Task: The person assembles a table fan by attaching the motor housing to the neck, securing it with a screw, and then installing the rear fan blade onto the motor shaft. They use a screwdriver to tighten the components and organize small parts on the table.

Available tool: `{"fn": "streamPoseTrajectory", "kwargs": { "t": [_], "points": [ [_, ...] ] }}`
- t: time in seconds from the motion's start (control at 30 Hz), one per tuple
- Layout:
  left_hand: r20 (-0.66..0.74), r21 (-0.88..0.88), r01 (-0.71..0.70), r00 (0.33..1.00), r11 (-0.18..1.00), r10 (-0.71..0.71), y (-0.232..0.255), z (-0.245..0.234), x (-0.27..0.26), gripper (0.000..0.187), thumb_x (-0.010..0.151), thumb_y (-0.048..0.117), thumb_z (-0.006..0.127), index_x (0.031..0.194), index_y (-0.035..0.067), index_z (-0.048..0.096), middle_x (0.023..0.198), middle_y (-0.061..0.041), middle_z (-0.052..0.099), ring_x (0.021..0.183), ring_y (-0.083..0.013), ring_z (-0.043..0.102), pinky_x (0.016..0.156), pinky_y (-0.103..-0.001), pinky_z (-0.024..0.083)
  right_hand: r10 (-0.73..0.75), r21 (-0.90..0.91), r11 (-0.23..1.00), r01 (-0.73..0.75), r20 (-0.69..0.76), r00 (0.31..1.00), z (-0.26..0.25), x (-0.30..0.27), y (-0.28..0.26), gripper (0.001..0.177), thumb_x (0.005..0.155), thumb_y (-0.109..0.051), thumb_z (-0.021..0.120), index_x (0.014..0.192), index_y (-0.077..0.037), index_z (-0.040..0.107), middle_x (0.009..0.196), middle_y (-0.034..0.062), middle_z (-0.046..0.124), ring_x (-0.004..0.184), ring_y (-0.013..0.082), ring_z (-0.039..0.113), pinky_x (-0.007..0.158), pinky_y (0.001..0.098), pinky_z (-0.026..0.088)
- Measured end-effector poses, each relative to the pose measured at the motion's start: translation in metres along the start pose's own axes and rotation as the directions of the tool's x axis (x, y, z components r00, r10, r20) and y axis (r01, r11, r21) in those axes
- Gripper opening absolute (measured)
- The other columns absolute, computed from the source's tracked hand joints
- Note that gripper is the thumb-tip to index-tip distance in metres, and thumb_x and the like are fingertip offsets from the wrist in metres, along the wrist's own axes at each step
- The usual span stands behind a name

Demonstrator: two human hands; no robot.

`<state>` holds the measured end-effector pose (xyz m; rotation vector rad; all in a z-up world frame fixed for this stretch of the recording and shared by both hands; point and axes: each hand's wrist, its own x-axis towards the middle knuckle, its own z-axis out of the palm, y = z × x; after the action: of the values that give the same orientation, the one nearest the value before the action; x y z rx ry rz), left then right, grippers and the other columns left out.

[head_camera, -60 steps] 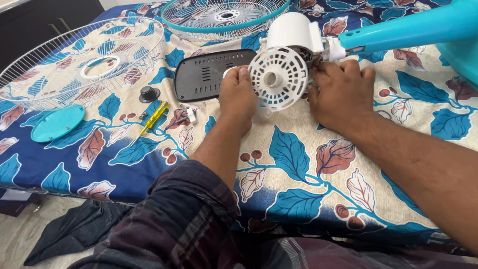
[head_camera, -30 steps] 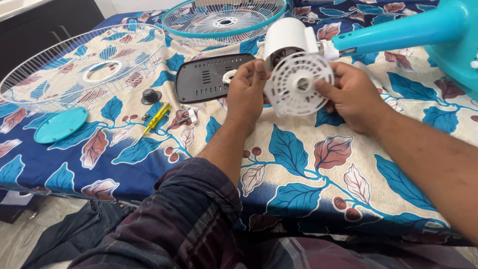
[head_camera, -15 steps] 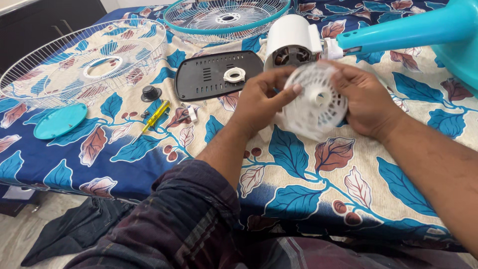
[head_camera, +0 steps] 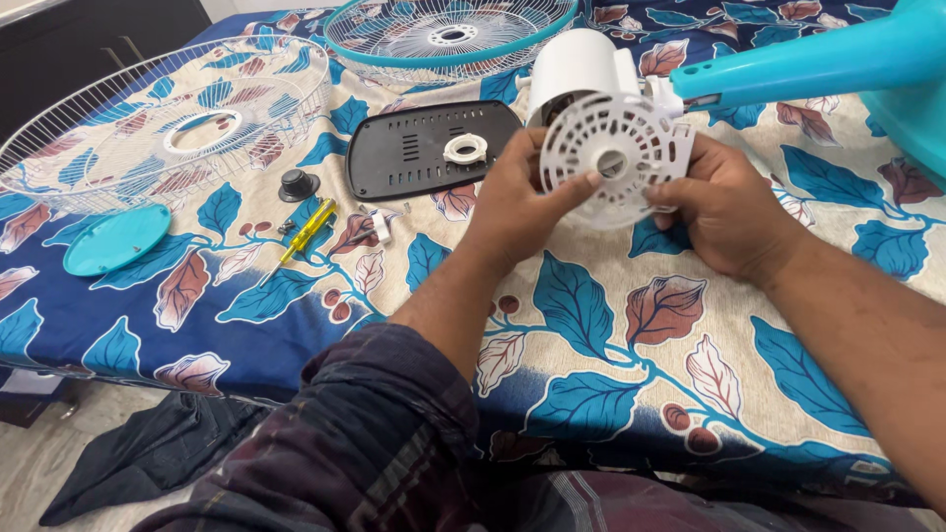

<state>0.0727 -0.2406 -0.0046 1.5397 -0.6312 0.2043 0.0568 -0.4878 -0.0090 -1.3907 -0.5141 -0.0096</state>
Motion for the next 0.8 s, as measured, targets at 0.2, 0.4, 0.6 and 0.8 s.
{"fn": "streamPoseTrajectory", "kwargs": {
  "t": [0.2, 0.4, 0.6, 0.8],
  "points": [
    [-0.120, 0.201, 0.008, 0.993, 0.980, 0.016, -0.005, -0.007, 0.005, 0.040, 0.080, 0.007, 0.077, 0.118, 0.003, 0.064, 0.099, -0.005, 0.073, 0.080, -0.0113, 0.066, 0.074, -0.028, 0.056, -0.024, -0.237, 0.971, -0.014, -0.155, 0.988, 0.015, -0.002, -0.003, 0.051, 0.088, 0.006, 0.060, 0.138, -0.001, 0.063, 0.112, 0.0054, 0.073, 0.086, 0.0058, 0.065, 0.071, 0.0201, 0.049],
    [-0.225, 0.288, -0.111, 0.958, 0.951, 0.180, 0.000, -0.004, 0.005, 0.036, 0.084, 0.008, 0.078, 0.116, 0.005, 0.061, 0.102, -0.003, 0.072, 0.080, -0.0105, 0.068, 0.074, -0.028, 0.058, -0.231, -0.501, 0.859, 0.106, -0.193, 0.954, 0.034, -0.003, -0.011, 0.037, 0.094, -0.002, 0.071, 0.129, 0.003, 0.059, 0.113, 0.0081, 0.072, 0.097, 0.0082, 0.071, 0.085, 0.0226, 0.058],
    [-0.241, 0.420, -0.183, 0.922, 0.889, 0.304, 0.005, -0.002, 0.001, 0.036, 0.084, 0.007, 0.078, 0.116, 0.006, 0.060, 0.106, -0.004, 0.071, 0.081, -0.0137, 0.067, 0.076, -0.030, 0.057, -0.347, -0.679, 0.719, 0.149, -0.165, 0.923, 0.041, -0.004, -0.014, 0.029, 0.098, -0.003, 0.075, 0.122, 0.004, 0.061, 0.109, 0.0098, 0.072, 0.092, 0.0096, 0.070, 0.078, 0.0238, 0.059],
    [-0.219, 0.304, -0.070, 0.965, 0.950, 0.142, 0.001, -0.001, 0.004, 0.042, 0.087, 0.013, 0.073, 0.125, 0.007, 0.056, 0.102, -0.007, 0.074, 0.080, -0.0136, 0.071, 0.073, -0.029, 0.060, -0.158, -0.582, 0.813, -0.035, -0.278, 0.948, 0.032, 0.000, -0.008, 0.021, 0.094, -0.003, 0.071, 0.113, 0.000, 0.062, 0.098, 0.0061, 0.073, 0.077, 0.0084, 0.067, 0.065, 0.0224, 0.055]
  ]
}}
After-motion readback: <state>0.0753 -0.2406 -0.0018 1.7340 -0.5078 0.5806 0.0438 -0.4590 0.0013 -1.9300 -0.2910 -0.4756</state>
